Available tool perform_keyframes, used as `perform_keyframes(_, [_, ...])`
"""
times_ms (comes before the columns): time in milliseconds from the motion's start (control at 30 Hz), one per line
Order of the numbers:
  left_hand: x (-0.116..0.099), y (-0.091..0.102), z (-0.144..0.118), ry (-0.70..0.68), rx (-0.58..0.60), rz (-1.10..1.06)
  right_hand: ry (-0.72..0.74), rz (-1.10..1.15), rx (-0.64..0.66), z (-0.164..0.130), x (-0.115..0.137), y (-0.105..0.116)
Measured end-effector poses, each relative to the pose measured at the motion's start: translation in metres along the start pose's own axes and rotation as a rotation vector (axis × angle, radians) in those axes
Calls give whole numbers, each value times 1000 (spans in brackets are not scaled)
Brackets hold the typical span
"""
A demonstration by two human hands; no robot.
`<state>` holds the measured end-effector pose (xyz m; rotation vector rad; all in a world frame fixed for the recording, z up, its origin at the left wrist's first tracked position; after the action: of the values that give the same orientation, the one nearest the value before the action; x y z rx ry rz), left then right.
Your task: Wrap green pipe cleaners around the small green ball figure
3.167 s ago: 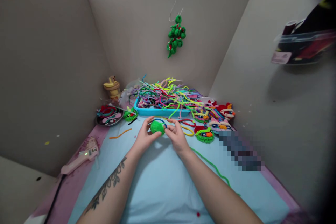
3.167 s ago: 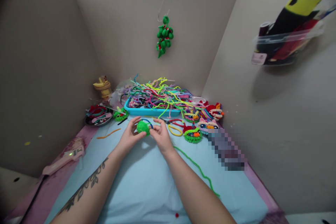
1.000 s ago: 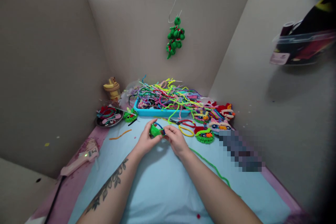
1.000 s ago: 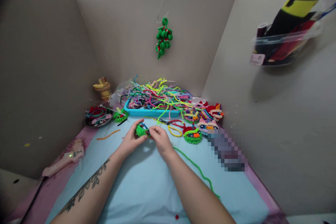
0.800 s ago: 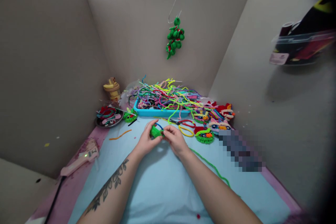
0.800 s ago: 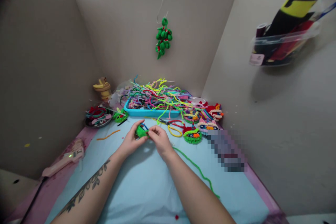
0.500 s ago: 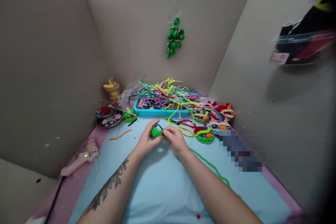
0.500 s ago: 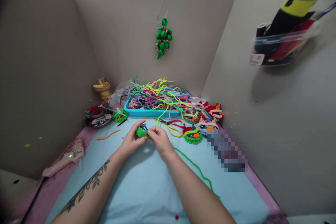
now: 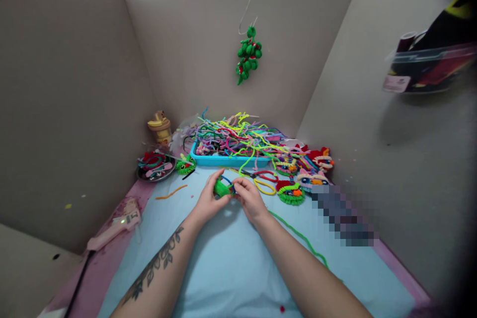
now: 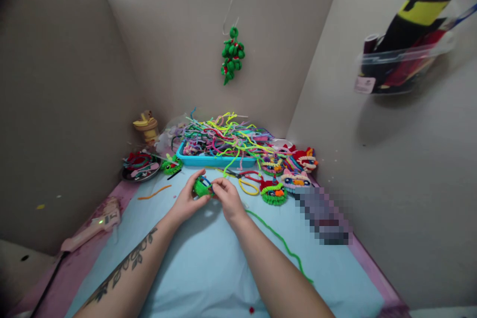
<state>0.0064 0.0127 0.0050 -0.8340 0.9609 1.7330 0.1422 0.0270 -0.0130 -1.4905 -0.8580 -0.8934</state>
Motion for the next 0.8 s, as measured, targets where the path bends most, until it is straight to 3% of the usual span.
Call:
perform_keyframes(267, [3,-3,-2,-96,4,81,279,-287,-30,7,-1,5])
perform_keyframes(533, [4,0,0,-218,-85,206,211,-320,-8,11,-8,7])
perform_keyframes(800, [2,-2,-6,-322,59,316,159,-188,-13,6,4,3])
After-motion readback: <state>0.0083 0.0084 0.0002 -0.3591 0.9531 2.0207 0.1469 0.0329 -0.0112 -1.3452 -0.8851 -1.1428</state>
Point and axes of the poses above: each hand's wrist, its own z-axis towards the middle knuckle, its own y-axis out of the back of the hand, x = y × z, the point moved 2 cm from there along z, towards the middle knuckle, and after that the axes turned 15 degrees about -x, right-handed, at the moved point
